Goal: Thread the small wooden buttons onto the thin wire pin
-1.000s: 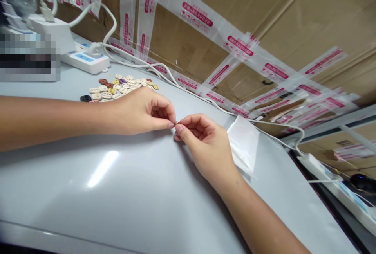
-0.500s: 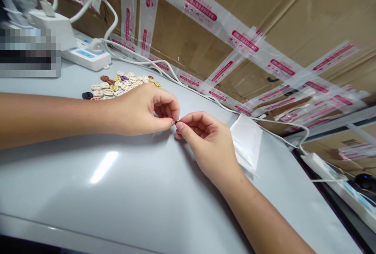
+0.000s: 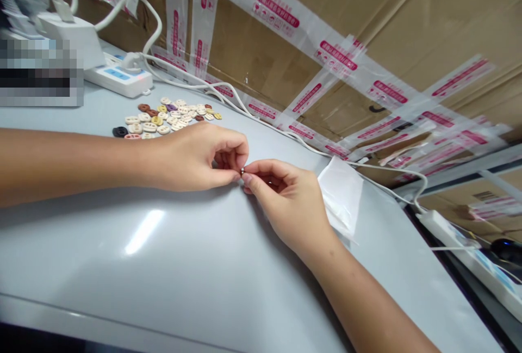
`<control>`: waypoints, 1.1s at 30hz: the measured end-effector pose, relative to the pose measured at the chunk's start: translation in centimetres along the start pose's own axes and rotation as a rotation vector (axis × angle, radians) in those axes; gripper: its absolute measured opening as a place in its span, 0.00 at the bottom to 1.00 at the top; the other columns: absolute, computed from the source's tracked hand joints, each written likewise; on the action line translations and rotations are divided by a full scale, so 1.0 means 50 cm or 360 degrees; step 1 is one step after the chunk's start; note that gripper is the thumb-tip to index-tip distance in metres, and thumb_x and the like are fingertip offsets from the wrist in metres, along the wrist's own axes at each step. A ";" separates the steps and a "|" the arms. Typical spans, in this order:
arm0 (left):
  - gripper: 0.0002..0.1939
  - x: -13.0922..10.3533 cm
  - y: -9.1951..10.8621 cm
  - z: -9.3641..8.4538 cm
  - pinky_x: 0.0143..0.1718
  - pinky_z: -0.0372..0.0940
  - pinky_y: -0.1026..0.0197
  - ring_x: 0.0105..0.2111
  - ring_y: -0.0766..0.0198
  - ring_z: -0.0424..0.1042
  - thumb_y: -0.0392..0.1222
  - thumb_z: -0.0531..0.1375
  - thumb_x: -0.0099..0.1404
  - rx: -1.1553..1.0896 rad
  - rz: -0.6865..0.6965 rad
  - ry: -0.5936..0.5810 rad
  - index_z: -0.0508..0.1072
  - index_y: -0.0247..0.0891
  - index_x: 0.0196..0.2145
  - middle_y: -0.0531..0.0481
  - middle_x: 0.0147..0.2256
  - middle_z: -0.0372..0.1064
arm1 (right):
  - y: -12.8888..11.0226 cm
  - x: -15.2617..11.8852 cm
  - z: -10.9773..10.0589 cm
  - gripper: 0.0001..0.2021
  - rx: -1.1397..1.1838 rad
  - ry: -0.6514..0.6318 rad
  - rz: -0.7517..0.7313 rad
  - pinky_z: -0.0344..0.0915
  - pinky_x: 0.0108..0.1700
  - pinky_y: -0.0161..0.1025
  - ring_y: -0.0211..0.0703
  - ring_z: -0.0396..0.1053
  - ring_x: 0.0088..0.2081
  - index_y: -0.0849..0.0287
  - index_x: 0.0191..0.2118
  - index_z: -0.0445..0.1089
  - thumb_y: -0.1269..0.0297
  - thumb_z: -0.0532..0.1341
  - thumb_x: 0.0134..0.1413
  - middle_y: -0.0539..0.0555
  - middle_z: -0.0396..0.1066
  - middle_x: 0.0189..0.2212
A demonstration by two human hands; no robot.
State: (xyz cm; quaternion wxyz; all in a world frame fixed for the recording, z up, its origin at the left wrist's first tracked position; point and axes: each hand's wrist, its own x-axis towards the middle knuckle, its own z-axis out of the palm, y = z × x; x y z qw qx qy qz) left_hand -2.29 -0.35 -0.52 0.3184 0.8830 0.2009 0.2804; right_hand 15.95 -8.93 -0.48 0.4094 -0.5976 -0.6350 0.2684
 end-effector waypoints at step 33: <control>0.08 -0.002 -0.014 -0.001 0.29 0.60 0.69 0.27 0.71 0.71 0.31 0.59 0.60 0.0096 0.0226 -0.0041 0.78 0.36 0.35 0.55 0.29 0.76 | 0.010 0.007 -0.006 0.12 0.0400 -0.0127 0.0282 0.75 0.40 0.39 0.39 0.75 0.31 0.60 0.37 0.77 0.58 0.72 0.50 0.53 0.77 0.31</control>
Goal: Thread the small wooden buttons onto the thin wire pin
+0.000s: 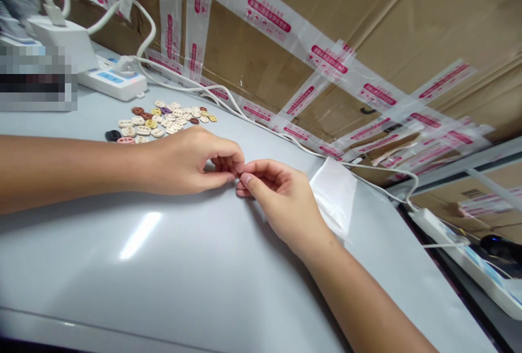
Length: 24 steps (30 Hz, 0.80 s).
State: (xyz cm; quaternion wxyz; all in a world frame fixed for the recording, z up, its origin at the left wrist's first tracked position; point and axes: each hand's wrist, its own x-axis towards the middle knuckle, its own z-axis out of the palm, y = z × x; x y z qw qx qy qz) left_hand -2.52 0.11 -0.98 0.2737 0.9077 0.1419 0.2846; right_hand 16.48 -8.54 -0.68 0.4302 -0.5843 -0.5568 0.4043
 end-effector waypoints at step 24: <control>0.11 0.000 -0.004 -0.003 0.31 0.60 0.67 0.31 0.69 0.73 0.32 0.58 0.61 0.0145 0.0029 0.0040 0.78 0.39 0.38 0.55 0.33 0.78 | -0.004 -0.003 0.005 0.13 0.0279 0.0038 0.0097 0.77 0.42 0.38 0.38 0.78 0.31 0.60 0.36 0.76 0.60 0.75 0.46 0.51 0.78 0.30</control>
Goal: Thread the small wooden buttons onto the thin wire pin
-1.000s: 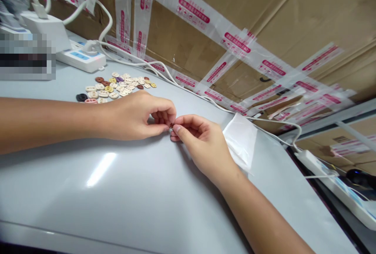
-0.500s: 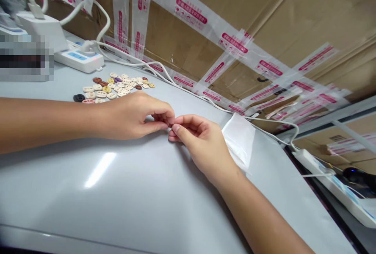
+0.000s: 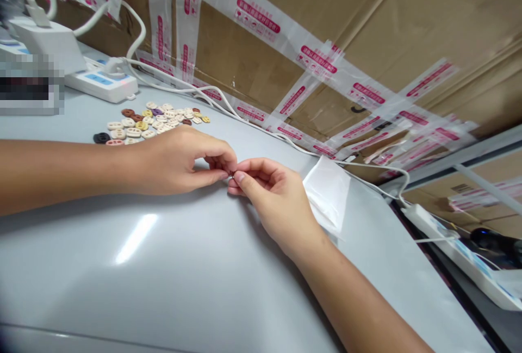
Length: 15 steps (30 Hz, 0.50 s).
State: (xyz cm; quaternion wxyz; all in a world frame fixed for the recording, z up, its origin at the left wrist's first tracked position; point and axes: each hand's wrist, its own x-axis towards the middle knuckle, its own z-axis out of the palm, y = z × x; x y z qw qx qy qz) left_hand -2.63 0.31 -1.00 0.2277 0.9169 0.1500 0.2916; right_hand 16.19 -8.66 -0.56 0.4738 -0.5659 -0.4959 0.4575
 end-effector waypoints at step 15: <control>0.08 0.009 0.023 -0.003 0.26 0.63 0.67 0.27 0.67 0.73 0.39 0.61 0.56 -0.0413 -0.0537 -0.0044 0.79 0.37 0.33 0.53 0.28 0.77 | -0.001 -0.003 0.006 0.13 -0.0119 0.0117 -0.0247 0.77 0.46 0.43 0.42 0.78 0.35 0.57 0.35 0.73 0.57 0.73 0.49 0.51 0.77 0.31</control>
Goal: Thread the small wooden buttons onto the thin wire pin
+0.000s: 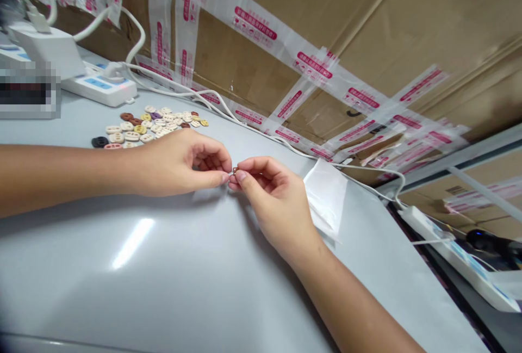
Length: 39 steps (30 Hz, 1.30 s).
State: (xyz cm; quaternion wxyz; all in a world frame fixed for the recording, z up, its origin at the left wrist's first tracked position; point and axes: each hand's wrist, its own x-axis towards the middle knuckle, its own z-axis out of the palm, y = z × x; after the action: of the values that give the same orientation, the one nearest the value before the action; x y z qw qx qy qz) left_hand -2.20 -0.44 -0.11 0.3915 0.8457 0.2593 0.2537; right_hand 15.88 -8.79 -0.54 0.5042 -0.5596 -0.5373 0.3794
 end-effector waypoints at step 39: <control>0.09 -0.003 -0.006 0.001 0.25 0.59 0.68 0.26 0.70 0.70 0.36 0.58 0.59 0.0168 0.0105 0.0036 0.80 0.40 0.32 0.58 0.26 0.75 | -0.001 -0.008 -0.004 0.05 -0.0582 0.0037 -0.0502 0.74 0.40 0.32 0.37 0.77 0.34 0.58 0.37 0.76 0.72 0.65 0.55 0.50 0.79 0.32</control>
State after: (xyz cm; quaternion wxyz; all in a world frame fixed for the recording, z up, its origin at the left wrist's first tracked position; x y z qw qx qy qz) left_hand -2.35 -0.40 -0.42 0.3349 0.8703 0.2486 0.2619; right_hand 16.00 -9.24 -0.50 0.4537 -0.5551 -0.6719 0.1860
